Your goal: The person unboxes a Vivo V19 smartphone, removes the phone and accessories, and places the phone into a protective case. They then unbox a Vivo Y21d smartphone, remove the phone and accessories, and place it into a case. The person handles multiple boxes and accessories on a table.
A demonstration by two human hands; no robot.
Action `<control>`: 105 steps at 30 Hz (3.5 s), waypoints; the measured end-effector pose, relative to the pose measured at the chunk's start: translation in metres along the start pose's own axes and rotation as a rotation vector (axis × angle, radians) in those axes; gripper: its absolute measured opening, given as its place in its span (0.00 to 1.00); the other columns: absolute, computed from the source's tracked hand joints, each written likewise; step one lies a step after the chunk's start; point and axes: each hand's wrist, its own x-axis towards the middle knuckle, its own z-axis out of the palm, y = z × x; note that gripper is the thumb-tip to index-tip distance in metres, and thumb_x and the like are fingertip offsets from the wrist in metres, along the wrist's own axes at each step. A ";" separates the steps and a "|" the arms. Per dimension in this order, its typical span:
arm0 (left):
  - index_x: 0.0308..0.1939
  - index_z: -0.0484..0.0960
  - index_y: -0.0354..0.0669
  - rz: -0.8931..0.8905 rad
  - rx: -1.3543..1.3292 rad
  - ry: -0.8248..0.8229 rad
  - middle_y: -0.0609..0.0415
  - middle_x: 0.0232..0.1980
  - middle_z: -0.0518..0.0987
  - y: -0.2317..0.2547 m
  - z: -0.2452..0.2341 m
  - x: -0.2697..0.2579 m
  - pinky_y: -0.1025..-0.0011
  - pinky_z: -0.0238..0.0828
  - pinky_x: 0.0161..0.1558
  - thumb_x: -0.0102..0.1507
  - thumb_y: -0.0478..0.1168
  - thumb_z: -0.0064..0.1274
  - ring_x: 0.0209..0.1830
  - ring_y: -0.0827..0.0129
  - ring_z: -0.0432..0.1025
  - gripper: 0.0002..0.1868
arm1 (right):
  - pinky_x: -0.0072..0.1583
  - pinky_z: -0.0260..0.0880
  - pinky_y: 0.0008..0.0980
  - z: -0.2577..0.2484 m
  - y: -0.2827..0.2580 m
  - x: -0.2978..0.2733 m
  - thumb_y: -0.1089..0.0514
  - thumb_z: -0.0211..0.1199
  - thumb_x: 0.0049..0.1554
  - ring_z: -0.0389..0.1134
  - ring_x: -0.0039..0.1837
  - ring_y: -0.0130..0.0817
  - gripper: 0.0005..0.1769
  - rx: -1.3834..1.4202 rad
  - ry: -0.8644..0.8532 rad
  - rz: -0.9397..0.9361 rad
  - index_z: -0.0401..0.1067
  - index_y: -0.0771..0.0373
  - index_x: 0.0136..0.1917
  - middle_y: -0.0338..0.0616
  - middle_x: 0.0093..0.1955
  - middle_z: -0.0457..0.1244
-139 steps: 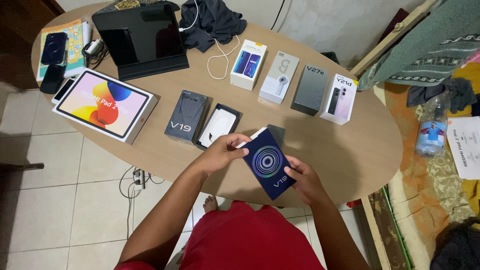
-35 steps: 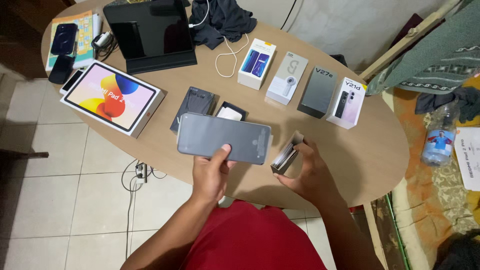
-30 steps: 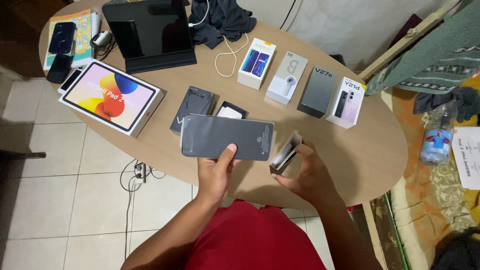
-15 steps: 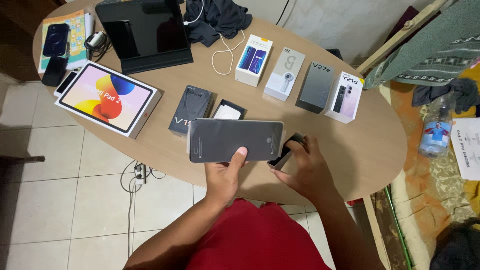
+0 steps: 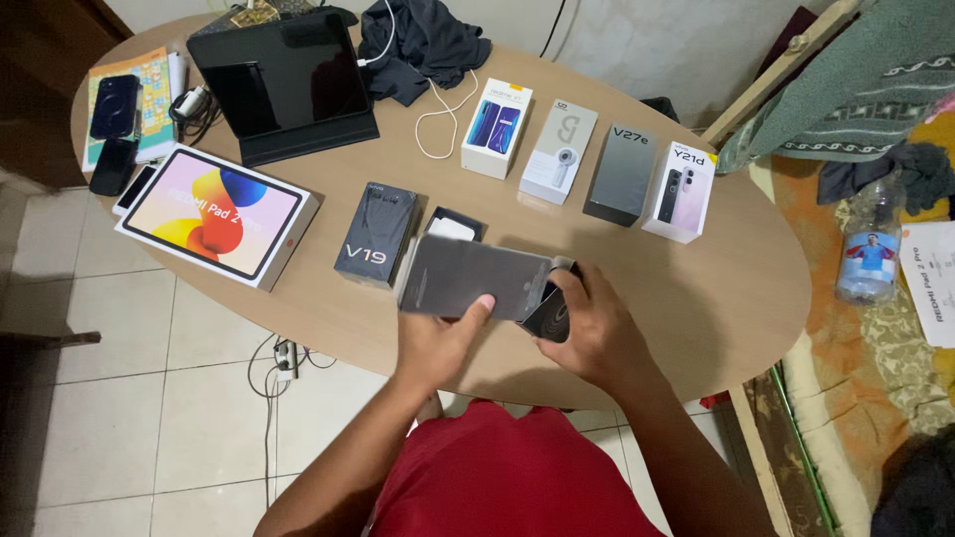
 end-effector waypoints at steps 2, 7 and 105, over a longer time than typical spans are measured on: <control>0.46 0.82 0.34 -0.040 0.045 -0.024 0.52 0.41 0.84 0.001 -0.006 0.010 0.71 0.77 0.41 0.61 0.33 0.62 0.40 0.71 0.79 0.11 | 0.55 0.72 0.46 0.002 -0.001 -0.001 0.56 0.81 0.37 0.67 0.57 0.54 0.49 0.033 -0.020 0.046 0.59 0.64 0.67 0.57 0.57 0.60; 0.44 0.83 0.35 -0.014 0.136 -0.097 0.52 0.40 0.85 0.002 -0.016 0.025 0.71 0.78 0.40 0.58 0.34 0.63 0.38 0.71 0.80 0.12 | 0.58 0.70 0.49 0.006 0.000 -0.001 0.58 0.81 0.34 0.66 0.59 0.57 0.57 0.063 -0.006 0.029 0.54 0.65 0.71 0.60 0.60 0.61; 0.69 0.70 0.39 -0.340 -0.121 -0.416 0.47 0.55 0.80 -0.130 0.013 0.006 0.59 0.81 0.50 0.71 0.45 0.47 0.52 0.63 0.78 0.23 | 0.68 0.65 0.33 0.090 0.060 -0.023 0.67 0.57 0.60 0.65 0.67 0.31 0.28 1.549 0.100 0.686 0.57 0.72 0.72 0.47 0.64 0.64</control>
